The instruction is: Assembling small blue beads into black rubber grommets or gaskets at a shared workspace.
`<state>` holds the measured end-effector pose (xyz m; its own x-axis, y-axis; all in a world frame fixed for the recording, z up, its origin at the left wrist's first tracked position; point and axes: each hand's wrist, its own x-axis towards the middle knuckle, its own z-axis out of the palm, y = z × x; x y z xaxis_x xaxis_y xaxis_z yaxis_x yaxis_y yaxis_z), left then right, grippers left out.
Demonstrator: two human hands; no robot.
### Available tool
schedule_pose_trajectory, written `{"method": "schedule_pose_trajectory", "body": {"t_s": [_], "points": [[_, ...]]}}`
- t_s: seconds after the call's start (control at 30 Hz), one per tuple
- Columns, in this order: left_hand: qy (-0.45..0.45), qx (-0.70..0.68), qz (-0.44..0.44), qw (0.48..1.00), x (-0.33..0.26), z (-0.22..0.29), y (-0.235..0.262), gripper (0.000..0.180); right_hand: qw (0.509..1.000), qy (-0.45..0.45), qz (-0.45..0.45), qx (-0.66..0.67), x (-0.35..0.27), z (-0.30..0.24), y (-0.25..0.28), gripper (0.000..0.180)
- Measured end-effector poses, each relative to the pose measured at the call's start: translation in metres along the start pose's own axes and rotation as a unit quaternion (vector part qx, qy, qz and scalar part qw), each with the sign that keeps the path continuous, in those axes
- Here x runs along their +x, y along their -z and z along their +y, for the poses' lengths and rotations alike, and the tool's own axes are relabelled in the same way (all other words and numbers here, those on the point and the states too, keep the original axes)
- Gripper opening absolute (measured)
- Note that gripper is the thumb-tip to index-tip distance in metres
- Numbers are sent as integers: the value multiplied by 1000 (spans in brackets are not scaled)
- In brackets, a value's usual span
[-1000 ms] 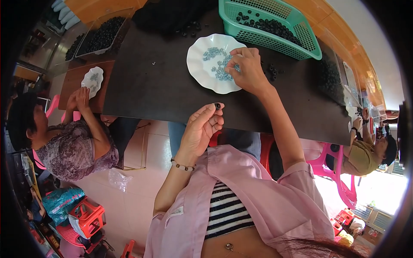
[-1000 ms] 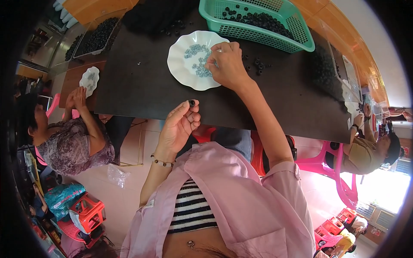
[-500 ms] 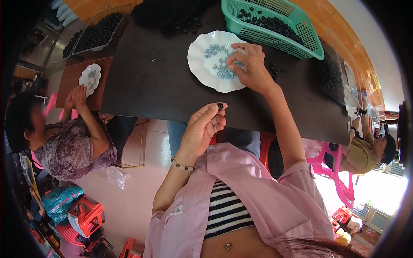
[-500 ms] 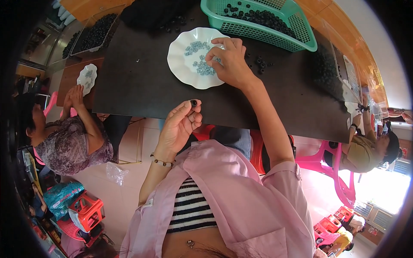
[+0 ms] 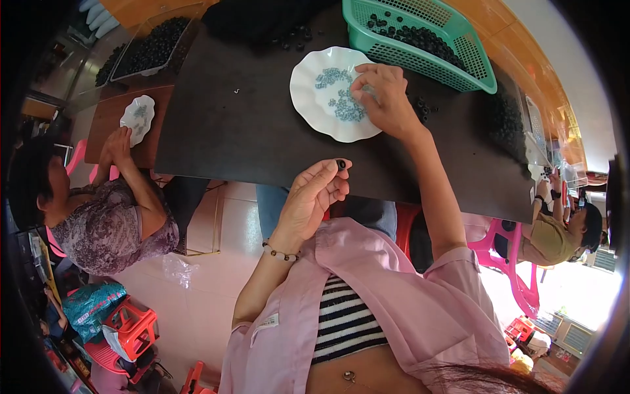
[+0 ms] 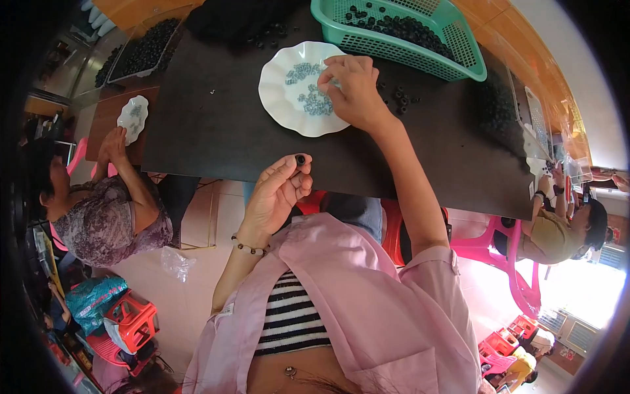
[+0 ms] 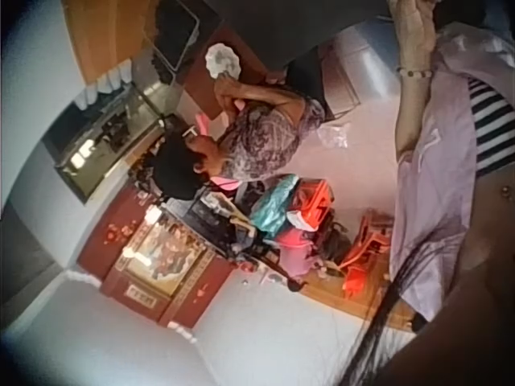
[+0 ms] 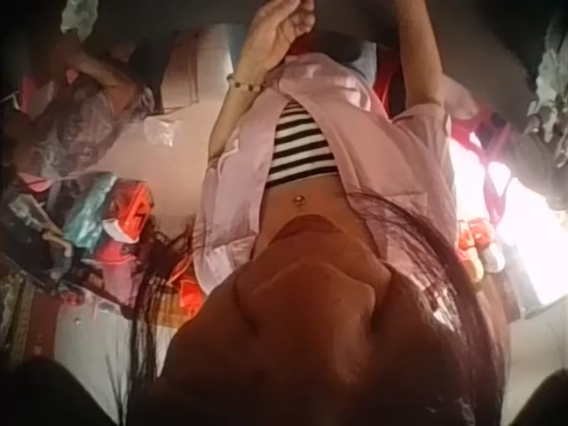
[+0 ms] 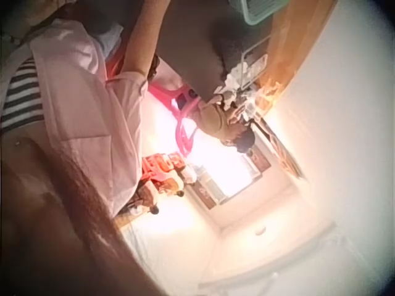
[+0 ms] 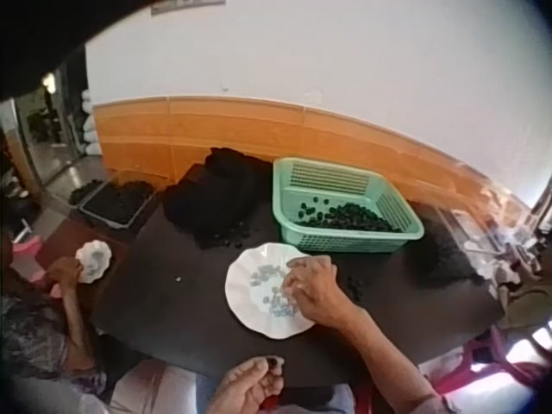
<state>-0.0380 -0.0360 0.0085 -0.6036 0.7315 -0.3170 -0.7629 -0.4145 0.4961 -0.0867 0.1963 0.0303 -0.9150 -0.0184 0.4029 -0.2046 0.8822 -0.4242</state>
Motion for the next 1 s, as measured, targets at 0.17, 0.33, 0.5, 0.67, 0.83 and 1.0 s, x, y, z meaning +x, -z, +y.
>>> {"method": "schedule_pose_trajectory", "body": {"t_s": [0.17, 0.33, 0.5, 0.67, 0.83, 1.0], "points": [[-5, 2, -4, 1000, -1, 0, 1, 26, 999, 28, 26, -5, 11, 3, 4, 14], [-8, 13, -8, 1000, -1, -1, 2, 28, 999, -40, -33, -15, 18, 4, 0, 16], [-12, 17, -13, 1000, -1, 0, 2, 27, 996, 10, -84, -40, 21, -1, -1, 20], [-15, 22, -11, 1000, -2, 1, 2, 26, 996, -9, -81, -27, 28, -14, 4, 27], [-15, 25, -15, 999, 0, 0, 1, 26, 989, 102, -104, -32, 27, 0, -10, 30], [-19, 30, -13, 999, -1, 0, 3, 27, 993, 59, -99, -20, 29, 0, 3, 30]]}}
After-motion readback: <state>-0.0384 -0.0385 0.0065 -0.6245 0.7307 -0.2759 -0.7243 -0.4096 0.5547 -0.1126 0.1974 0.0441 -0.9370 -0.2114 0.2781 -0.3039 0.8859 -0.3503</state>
